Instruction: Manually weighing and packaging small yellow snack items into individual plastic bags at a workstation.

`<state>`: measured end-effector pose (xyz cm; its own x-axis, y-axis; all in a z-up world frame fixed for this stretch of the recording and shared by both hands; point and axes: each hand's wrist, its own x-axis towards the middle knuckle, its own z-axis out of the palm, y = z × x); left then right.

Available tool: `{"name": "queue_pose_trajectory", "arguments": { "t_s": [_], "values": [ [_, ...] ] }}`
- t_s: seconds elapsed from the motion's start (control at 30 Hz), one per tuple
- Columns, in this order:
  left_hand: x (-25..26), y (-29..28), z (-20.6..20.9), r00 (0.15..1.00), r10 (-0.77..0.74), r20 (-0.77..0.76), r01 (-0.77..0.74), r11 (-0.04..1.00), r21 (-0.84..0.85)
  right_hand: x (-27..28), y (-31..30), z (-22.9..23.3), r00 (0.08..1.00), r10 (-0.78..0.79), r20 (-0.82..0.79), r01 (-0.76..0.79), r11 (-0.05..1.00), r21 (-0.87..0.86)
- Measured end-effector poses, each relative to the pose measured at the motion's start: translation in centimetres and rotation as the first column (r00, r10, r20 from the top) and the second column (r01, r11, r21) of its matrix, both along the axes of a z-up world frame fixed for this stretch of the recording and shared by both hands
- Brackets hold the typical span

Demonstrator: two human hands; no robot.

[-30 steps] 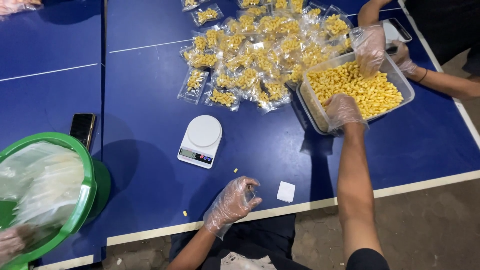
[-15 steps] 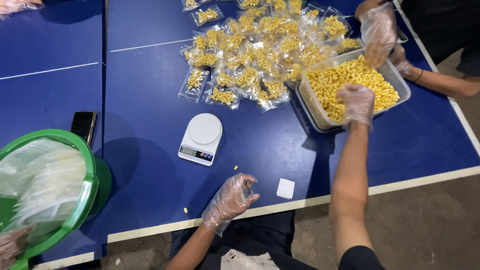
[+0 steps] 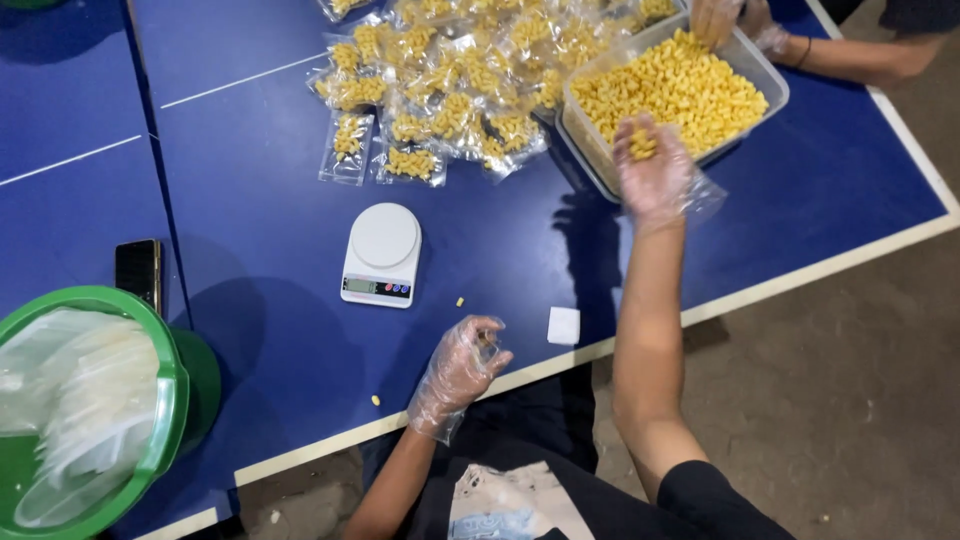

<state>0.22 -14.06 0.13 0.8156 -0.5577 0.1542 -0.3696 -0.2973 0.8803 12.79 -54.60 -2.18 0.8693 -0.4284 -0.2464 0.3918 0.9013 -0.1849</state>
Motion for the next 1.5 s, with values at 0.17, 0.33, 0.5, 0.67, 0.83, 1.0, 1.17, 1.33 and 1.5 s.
{"name": "queue_pose_trajectory", "arguments": {
  "t_s": [0.17, 0.33, 0.5, 0.67, 0.83, 1.0, 1.17, 1.33, 1.5],
  "values": [
    [0.5, 1.4, -1.4, 0.996, 0.083, 0.015, -0.083, 0.997, -0.003, -4.9, 9.2, 0.3, 0.951, 0.303, -0.060, -0.309, 0.932, -0.190],
    [0.7, 2.4, -1.6, 0.990, 0.138, 0.023, -0.137, 0.990, -0.043, -8.8, 16.6, -1.4, 0.883, 0.461, -0.087, -0.469, 0.874, -0.130],
    [0.4, 3.3, -1.9, 0.980, 0.192, 0.060, -0.187, 0.979, -0.081, -12.2, 22.6, -0.3, 0.819, 0.508, -0.267, -0.564, 0.799, -0.210],
    [-0.1, 3.5, -2.8, 0.972, 0.210, 0.104, -0.203, 0.976, -0.075, -14.1, 26.3, 5.4, 0.802, 0.406, -0.437, -0.595, 0.595, -0.540],
    [-0.5, 3.6, -0.2, 0.980, 0.199, -0.016, -0.196, 0.941, -0.275, -14.8, 30.0, 10.6, 0.806, 0.270, -0.527, -0.592, 0.359, -0.722],
    [-0.5, 4.1, 1.5, 0.982, 0.183, -0.040, -0.185, 0.912, -0.366, -15.2, 30.0, 8.3, 0.835, 0.254, -0.488, -0.550, 0.391, -0.738],
    [-0.2, 4.5, -0.6, 0.957, 0.290, -0.027, -0.278, 0.881, -0.384, -13.6, 27.3, -0.9, 0.813, 0.366, -0.452, -0.554, 0.724, -0.410],
    [-0.1, 5.8, 0.6, 0.940, 0.312, 0.140, -0.264, 0.922, -0.283, -13.2, 25.6, -12.6, 0.755, 0.411, -0.512, -0.581, 0.780, -0.231],
    [-0.2, 5.1, -0.7, 0.939, 0.321, 0.124, -0.292, 0.935, -0.203, -13.4, 26.6, -5.6, 0.742, 0.389, -0.546, -0.573, 0.792, -0.214]
  ]
}}
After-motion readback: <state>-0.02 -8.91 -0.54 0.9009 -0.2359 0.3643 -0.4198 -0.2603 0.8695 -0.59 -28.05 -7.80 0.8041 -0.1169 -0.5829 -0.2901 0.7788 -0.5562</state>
